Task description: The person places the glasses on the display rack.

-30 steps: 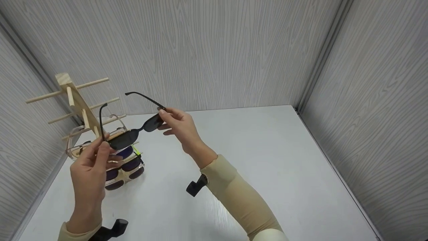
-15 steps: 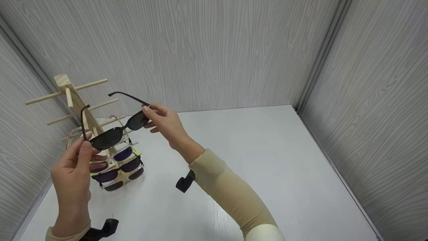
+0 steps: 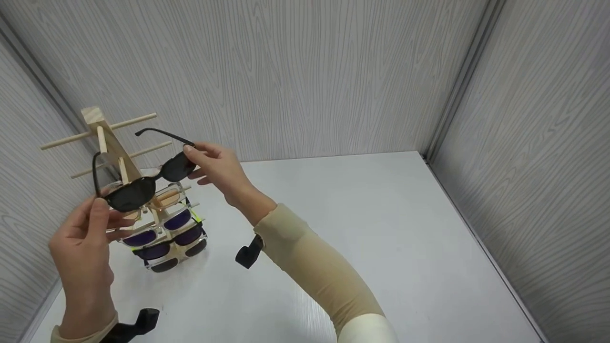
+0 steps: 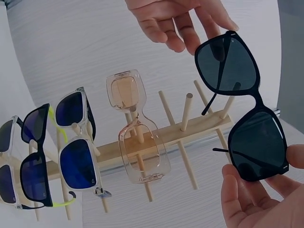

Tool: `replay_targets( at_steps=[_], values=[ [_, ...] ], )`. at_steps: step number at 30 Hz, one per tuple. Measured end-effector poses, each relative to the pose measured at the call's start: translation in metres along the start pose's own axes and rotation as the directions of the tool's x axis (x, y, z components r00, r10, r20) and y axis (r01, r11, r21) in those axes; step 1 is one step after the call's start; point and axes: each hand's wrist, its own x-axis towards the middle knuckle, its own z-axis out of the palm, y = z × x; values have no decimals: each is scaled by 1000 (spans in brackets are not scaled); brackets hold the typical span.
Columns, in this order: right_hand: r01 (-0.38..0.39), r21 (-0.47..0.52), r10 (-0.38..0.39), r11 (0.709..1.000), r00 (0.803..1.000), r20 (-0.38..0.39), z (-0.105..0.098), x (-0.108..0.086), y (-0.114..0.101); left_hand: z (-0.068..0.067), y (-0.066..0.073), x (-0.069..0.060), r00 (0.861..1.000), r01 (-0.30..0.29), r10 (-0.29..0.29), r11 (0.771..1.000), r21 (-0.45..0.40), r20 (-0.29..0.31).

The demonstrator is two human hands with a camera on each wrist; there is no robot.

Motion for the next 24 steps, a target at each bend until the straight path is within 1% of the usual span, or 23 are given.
replay_targets(
  at_steps=[4, 8, 15, 17, 19, 20, 24],
  values=[
    [0, -9, 0, 1000, 1000, 9, 8, 4, -2, -5, -2, 5, 1000, 8, -8, 1000, 12, -29],
    [5, -16, -5, 1000, 1000, -6, 19, 9, -3, -11, -2, 11, 999, 17, -15, 1000, 22, -51],
    [-14, -9, 14, 1000, 998, -55, 39, 17, -1, -22, 0, 25, 991, 69, -71, 997, -22, -114],
    [-18, -7, 17, 1000, 998, -67, 44, 19, 0, -24, -1, 30, 988, 86, -87, 996, -17, -126],
    [-22, -8, 21, 1000, 997, -79, 48, 21, 2, -26, -3, 34, 987, 98, -95, 995, 20, -134],
    [-26, -8, 25, 1000, 996, -87, 50, 22, 3, -27, -4, 35, 986, 106, -98, 993, 53, -137],
    [-36, -9, 35, 999, 994, -103, 55, 25, 8, -30, -7, 41, 982, 144, -122, 977, 154, -144]
  ],
)
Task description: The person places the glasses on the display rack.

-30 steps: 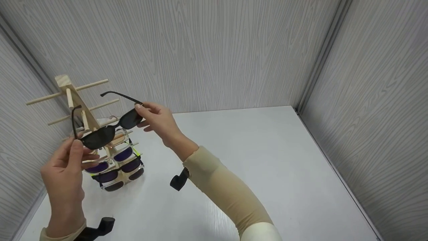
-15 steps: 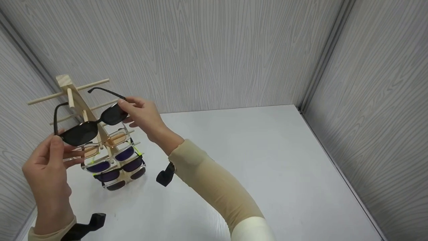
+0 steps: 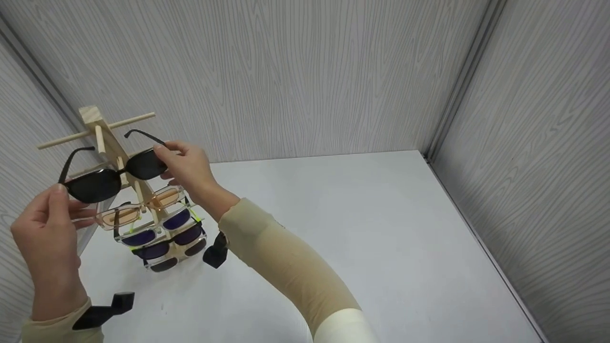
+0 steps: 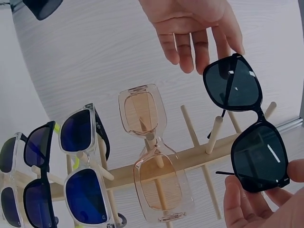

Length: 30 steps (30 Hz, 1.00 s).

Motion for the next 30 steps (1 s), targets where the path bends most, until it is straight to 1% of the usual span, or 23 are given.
replay_targets(
  at_steps=[2, 5, 10, 13, 18, 23, 26, 30],
  values=[
    [-3, 0, 3, 1000, 1000, -5, 2, 1, 2, -1, -1, 3, 1000, 14, -14, 1000, 24, -1],
    [1, 2, -1, 1000, 1000, -7, 4, 2, 5, -1, -2, 7, 999, 33, -33, 999, 21, -2],
    [-30, 1, 30, 1000, 999, -28, 4, 4, 9, 1, -8, 12, 999, 37, -37, 999, 28, -9],
    [-49, 0, 49, 999, 998, -45, 5, 5, 11, 2, -11, 15, 999, 51, -51, 998, 30, -12],
    [-58, -1, 58, 998, 997, -50, 9, 4, 13, 0, -16, 20, 996, 92, -91, 995, 50, -12],
    [-61, -3, 61, 998, 997, -56, 10, 3, 15, -4, -19, 21, 992, 128, -129, 989, 77, 4],
    [-69, -3, 69, 998, 996, -58, 10, 3, 16, -5, -20, 20, 991, 129, -130, 988, 85, 10],
    [-73, -24, 71, 997, 995, -66, 7, 4, 17, -5, -22, 20, 994, 107, -109, 990, 88, 14]
  ],
)
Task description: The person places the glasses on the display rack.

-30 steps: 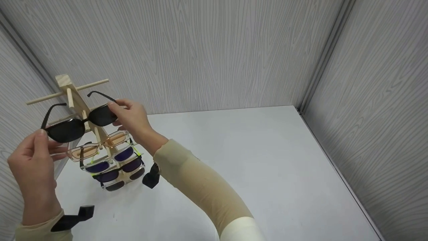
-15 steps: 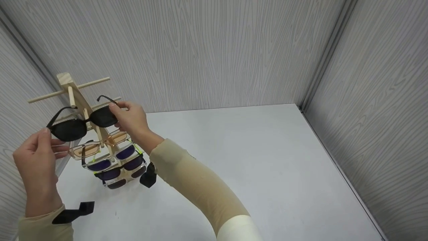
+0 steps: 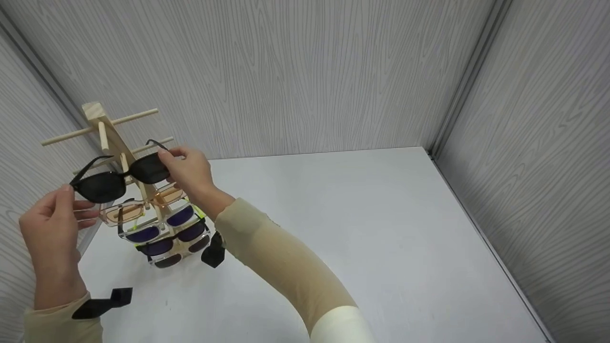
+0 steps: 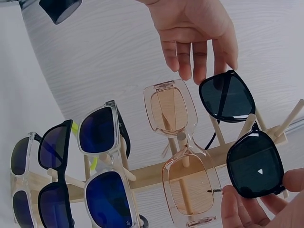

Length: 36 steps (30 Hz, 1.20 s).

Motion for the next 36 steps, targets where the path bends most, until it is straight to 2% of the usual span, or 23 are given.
replay_targets(
  at_steps=[6, 9, 15, 18, 21, 25, 27, 31, 36],
  values=[
    [-11, -27, 10, 1000, 1000, -10, -8, 1, -2, -1, 0, -2, 1000, 1, -1, 1000, -14, -1],
    [-25, -20, 25, 999, 999, -21, -14, 1, -2, -3, -2, -2, 1000, 4, -5, 1000, -19, -15],
    [-32, 24, 33, 999, 998, -47, -26, 0, 3, -5, -9, -4, 999, -25, 23, 999, -27, -47],
    [-24, 45, 26, 999, 999, -46, -33, -1, 8, -6, -16, -7, 994, -73, 68, 995, -61, -84],
    [-18, 45, 19, 999, 999, -36, -40, -4, 12, -6, -24, -10, 983, -154, 143, 983, -101, -113],
    [-6, 31, 7, 999, 1000, -22, -50, -13, 15, -7, -35, -15, 969, -233, 217, 961, -151, -115],
    [2, 28, -1, 1000, 1000, -11, -55, -19, 16, -8, -41, -18, 966, -250, 234, 955, -159, -114],
    [20, 24, -21, 999, 1000, 19, -65, -29, 19, -11, -50, -25, 966, -249, 233, 954, -166, -110],
    [24, 53, -25, 998, 999, 21, -82, -37, 24, -8, -59, -35, 964, -263, 250, 944, -200, -90]
  ],
)
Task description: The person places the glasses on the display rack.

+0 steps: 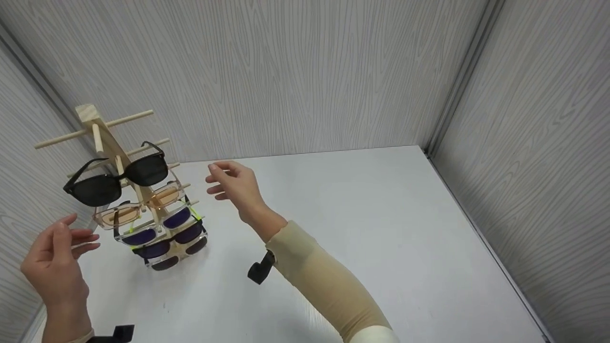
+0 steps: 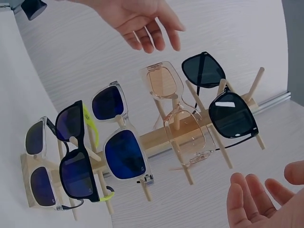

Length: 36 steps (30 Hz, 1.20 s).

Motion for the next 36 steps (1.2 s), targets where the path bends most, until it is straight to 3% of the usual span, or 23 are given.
replay_targets(
  at_steps=[4, 11, 21, 27, 31, 36],
  values=[
    [45, 18, -45, 999, 999, -13, -16, -9, 7, 3, -4, -10, 999, -32, 32, 999, -5, 28],
    [125, -12, -126, 992, 992, -20, -40, -27, 20, 5, -10, -26, 996, -34, 31, 998, 43, 80],
    [90, -50, -91, 995, 996, -20, -69, -46, 41, 5, -13, -46, 987, -4, -11, 996, 92, 160],
    [97, -101, -95, 990, 995, 27, -88, -56, 57, 10, -19, -60, 971, -3, -14, 997, 74, 237],
    [99, -125, -99, 987, 995, 7, -100, -65, 69, 16, -26, -73, 956, 20, -29, 999, 35, 293],
    [61, -136, -68, 989, 996, -53, -111, -75, 84, 28, -38, -84, 930, 112, -130, 991, 72, 344]
  ],
)
